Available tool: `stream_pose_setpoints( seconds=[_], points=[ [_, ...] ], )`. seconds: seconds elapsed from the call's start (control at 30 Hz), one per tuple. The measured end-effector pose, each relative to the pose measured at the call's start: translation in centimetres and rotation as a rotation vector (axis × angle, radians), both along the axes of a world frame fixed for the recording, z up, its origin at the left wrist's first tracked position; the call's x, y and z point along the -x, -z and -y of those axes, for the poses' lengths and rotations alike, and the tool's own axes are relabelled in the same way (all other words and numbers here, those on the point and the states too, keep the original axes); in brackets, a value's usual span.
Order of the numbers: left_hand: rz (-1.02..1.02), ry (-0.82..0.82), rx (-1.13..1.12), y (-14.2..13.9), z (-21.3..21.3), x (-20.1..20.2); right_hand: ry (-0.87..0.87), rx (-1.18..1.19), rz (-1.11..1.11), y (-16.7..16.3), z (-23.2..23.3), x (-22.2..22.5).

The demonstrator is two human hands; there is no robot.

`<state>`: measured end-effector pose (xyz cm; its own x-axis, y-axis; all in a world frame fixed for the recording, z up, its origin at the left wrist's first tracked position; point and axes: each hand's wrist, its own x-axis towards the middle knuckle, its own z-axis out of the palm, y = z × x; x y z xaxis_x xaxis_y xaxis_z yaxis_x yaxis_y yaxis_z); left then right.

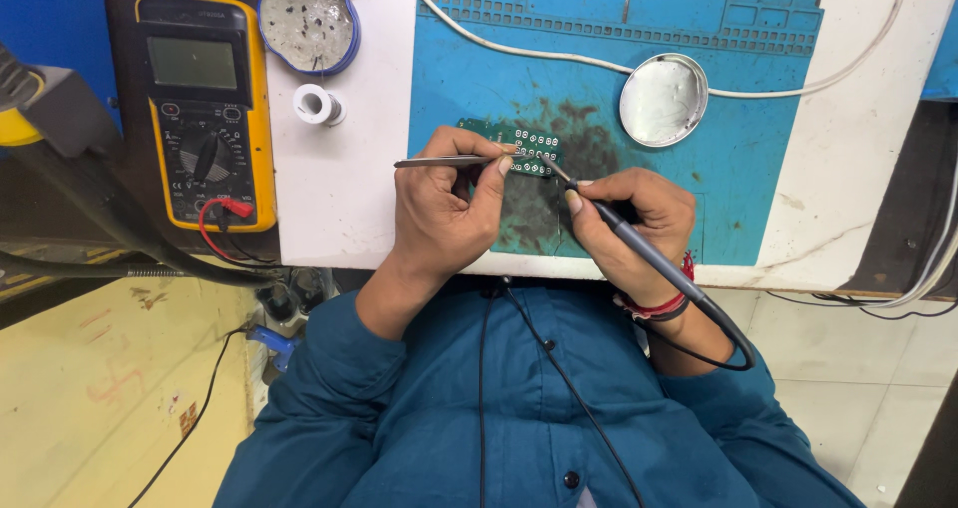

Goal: The person holds a green circuit board on the work mat with one hand and solders its components with a soldering iron held in the other hand, working along the row of parts. They reposition the board, apply solder wire from a spool, and continue soldering different points on the board.

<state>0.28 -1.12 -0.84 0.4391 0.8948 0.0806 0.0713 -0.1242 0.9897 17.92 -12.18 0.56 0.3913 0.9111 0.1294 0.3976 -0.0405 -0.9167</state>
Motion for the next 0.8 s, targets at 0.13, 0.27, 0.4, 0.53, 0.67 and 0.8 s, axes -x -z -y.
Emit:
stream_pose_setpoints(
  seconds=[0.13, 0.27, 0.4, 0.53, 0.67, 0.8],
  points=[
    [-0.010, -0.002, -0.013, 0.01, 0.03, 0.04, 0.000, 0.007, -0.004, -0.06, -0.01, 0.03],
    [0.005, 0.004, -0.008, 0.06, 0.04, 0.04, -0.009, 0.005, -0.008, -0.12, -0.04, 0.01],
    [-0.003, 0.005, -0.006, 0.04, -0.03, 0.02, -0.008, 0.000, -0.001, -0.15, -0.06, -0.03],
    [-0.016, -0.003, -0.021, -0.07, -0.09, -0.06, -0.006, -0.008, -0.010, -0.05, -0.09, -0.01],
    [-0.019, -0.004, -0.032, -0.15, -0.14, -0.04, -0.020, -0.016, 0.013, 0.16, 0.06, -0.16],
    [-0.017, 0.002, -0.019, -0.10, -0.14, 0.02, 0.011, -0.011, -0.034, 0.50, 0.23, -0.08]
  ],
)
